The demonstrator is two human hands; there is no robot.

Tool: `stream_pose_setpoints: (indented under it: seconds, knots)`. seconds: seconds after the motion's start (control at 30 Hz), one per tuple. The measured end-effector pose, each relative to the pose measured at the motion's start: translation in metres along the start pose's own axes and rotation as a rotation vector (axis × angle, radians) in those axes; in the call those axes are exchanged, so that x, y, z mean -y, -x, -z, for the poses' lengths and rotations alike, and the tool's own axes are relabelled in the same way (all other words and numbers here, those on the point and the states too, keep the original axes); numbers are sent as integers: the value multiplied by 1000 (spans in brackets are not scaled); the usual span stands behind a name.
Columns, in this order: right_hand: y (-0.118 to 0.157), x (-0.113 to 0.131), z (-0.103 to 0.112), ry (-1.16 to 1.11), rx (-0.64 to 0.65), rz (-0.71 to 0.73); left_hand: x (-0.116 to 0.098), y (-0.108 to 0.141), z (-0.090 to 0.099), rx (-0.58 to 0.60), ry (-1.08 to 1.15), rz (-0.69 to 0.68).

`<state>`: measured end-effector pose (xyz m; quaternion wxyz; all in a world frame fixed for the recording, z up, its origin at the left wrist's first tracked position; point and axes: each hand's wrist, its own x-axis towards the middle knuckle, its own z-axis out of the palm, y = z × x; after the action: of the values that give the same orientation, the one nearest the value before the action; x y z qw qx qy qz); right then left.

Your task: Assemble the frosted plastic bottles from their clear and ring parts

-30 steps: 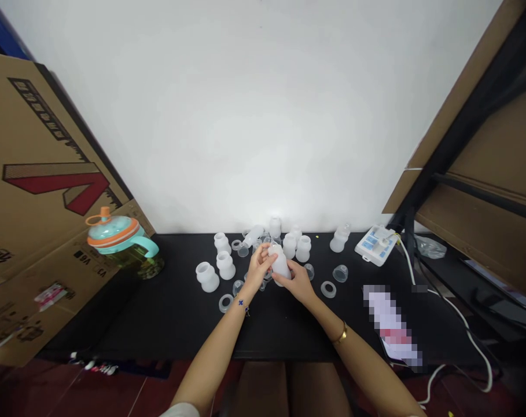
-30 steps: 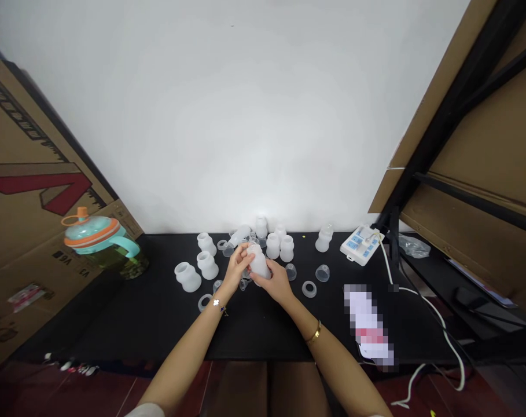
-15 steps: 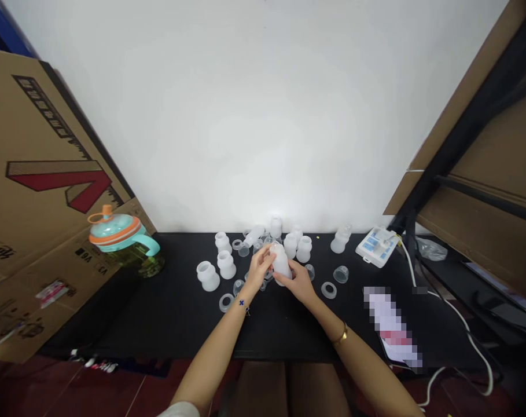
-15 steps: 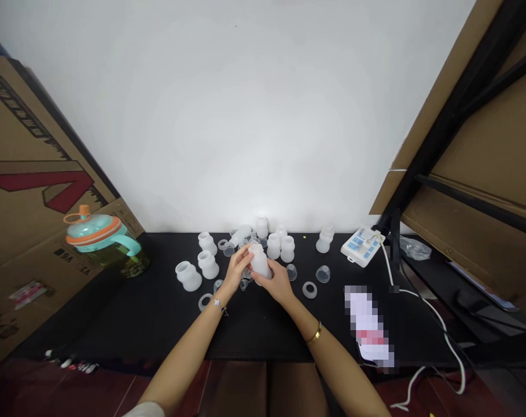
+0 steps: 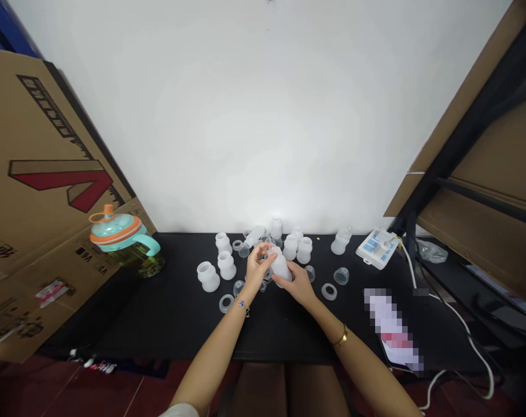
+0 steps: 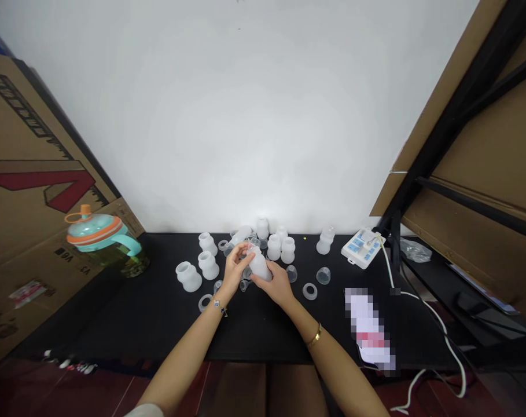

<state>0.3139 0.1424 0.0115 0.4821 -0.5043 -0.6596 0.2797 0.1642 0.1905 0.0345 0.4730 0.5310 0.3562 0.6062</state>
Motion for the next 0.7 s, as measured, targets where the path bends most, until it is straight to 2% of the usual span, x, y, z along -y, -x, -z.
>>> stream_pose_setpoints:
  seconds: [0.57,0.7]
  knots:
    - [0,-6,-2,22,-19,-7,-5,1,2,118,127,57]
    - [0,-4,-1,21,-16,-7,-4,1,1,95,123,52]
